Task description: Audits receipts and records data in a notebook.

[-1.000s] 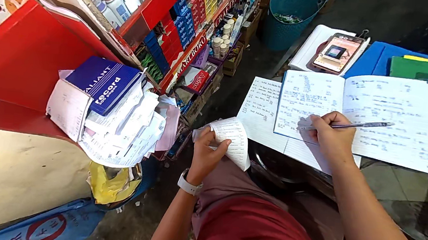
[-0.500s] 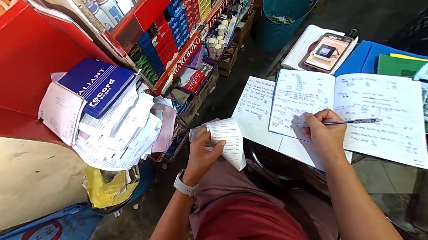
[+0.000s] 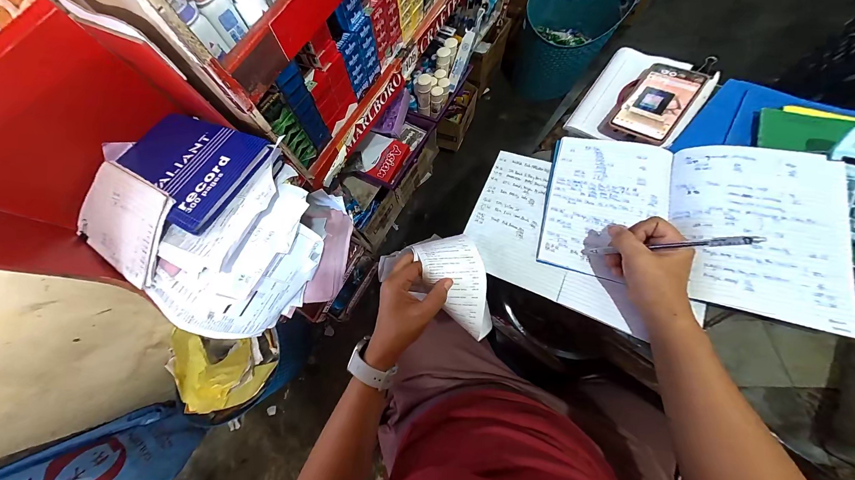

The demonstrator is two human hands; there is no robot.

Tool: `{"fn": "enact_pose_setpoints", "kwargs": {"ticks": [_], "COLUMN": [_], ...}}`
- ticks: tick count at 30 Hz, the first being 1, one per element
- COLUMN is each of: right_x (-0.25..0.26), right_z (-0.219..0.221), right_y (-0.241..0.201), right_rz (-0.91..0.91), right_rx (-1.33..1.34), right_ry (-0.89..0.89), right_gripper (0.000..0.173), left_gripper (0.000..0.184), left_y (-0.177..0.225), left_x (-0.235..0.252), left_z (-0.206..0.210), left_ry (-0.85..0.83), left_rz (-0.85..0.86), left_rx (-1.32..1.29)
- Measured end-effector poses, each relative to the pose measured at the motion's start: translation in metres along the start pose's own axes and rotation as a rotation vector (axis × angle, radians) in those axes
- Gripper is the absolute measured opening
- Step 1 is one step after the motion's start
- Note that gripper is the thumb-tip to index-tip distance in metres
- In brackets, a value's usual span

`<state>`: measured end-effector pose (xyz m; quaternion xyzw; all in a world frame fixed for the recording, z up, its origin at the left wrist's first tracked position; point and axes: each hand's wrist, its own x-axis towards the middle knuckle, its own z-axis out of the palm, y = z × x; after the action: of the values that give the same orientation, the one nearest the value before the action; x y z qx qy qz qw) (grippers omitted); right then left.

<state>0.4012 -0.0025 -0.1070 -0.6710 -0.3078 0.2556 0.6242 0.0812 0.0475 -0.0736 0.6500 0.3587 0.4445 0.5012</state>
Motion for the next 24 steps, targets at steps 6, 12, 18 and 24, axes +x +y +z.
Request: {"fn": "enact_pose_setpoints", "kwargs": {"ticks": [6,12,18,24], "right_x": [0.0,-0.003,-0.006,-0.007], "right_z": [-0.002,0.001,0.003,0.002], "right_y": [-0.001,-0.006,-0.008,-0.019], "right_rz": [0.008,0.017,0.029,0.031], "right_rx": [0.015,-0.01,-0.007,0.005], "right_ry": [0.004,-0.006,-0.026,0.007], "right_gripper": [0.03,0.03,0.028,0.027], "left_gripper": [0.012,0.014,0.014,0.013], "left_y": [-0.001,-0.004,-0.008,-0.006], "left_x": [0.0,-0.002,-0.004,-0.004], "left_z": [0.001,-0.001,-0.007,-0.012], "left_ry": [0.001,0.016,0.013,0.024], "left_rz": [-0.008,0.008,0.037,0.013], "left_rx": [-0.008,0.01,0.025,0.027]}}
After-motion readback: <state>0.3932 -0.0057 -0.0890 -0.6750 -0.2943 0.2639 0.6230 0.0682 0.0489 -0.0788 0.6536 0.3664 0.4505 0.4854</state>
